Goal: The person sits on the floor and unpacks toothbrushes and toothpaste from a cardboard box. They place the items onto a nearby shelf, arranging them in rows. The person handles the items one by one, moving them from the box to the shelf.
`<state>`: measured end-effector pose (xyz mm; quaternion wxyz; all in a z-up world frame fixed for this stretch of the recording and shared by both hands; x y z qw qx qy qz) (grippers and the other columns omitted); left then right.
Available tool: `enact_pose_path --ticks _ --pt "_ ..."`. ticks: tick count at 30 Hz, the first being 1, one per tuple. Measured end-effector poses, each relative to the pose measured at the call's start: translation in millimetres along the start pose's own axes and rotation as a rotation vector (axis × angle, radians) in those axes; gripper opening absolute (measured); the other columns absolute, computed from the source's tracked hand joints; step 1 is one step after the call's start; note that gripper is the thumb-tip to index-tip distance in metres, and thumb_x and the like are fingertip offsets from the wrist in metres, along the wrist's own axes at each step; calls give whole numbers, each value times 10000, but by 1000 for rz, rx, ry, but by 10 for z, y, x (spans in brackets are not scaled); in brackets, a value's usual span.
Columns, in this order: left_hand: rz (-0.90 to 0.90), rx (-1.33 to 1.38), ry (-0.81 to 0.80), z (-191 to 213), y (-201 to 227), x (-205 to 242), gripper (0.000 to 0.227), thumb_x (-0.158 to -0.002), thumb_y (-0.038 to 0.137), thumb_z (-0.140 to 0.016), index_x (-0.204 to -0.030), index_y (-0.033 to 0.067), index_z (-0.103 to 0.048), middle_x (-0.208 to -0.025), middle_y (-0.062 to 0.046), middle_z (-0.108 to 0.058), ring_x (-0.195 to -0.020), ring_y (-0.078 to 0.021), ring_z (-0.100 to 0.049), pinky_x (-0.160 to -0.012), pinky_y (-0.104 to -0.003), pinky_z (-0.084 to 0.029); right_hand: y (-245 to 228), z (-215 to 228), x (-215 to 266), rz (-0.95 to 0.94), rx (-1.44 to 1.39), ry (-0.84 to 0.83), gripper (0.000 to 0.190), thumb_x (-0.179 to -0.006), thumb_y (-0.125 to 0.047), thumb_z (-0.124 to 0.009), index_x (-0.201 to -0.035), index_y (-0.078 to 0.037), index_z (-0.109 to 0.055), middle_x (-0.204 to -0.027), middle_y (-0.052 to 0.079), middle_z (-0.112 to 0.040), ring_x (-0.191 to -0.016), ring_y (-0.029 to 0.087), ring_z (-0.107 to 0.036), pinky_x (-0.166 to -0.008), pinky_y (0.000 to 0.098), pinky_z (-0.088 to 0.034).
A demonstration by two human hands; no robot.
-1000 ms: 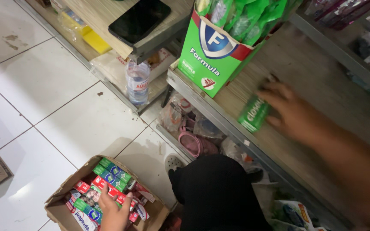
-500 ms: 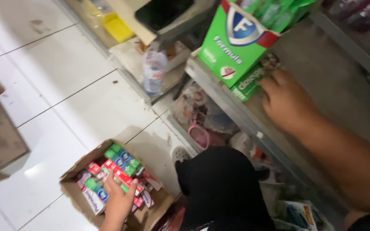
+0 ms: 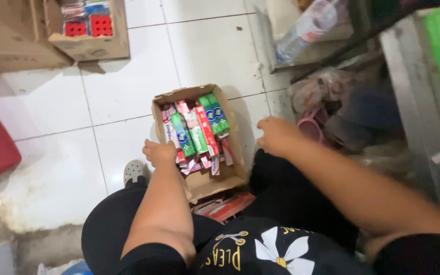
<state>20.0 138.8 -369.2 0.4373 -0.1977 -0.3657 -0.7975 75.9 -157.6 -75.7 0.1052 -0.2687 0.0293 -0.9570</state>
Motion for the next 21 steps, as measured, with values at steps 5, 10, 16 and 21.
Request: enact_pose_path --ticks 5,10,16,21 --pt "-29 -186 -201 -214 -237 -210 581 -902 252 -651 -1375 -37 -478 -1277 -300 -634 -1196 -444 -623 -1031 -504 -476 205 -1163 -443 -429 -130 -160 497 -874 -431 -723 -1225 -84 -667 -1164 178 -697 -1105 384 -660 -923 499 -530" --pt "-154 -408 -297 -436 -430 -311 260 -900 189 -614 -1065 11 -707 -1124 -250 -720 -1106 -406 -690 -939 -487 -549 217 -1575 -658 -391 120 -433 578 -888 -499 -713 -1248 -63 -595 -1248 165 -652 -1160 346 -653 -931 508 -525" --pt "-259 -299 -304 -689 -410 -114 246 -858 184 -635 -1022 9 -687 -1071 -276 -705 -1048 -455 -666 -915 -526 -529 -119 -1643 -853 121 35 1 446 -847 -267 -760 -1216 -83 -588 -1191 151 -648 -1166 365 -621 -965 477 -514" --pt "-328 -274 -371 -750 -188 170 237 -921 148 -520 -1037 16 -679 -1055 -285 -708 -1031 -475 -664 -912 -554 -517 -240 -1974 -1067 -123 -339 -193 586 -826 -248 -787 -1304 -51 -512 -1266 205 -573 -1186 409 -580 -988 482 -493"
Point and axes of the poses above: each hand's wrist, its own x-axis away from the middle knuckle, its own z-axis out of the back of the hand, y = z × x, the point moved 4 cm from there along -x, towards the middle knuckle
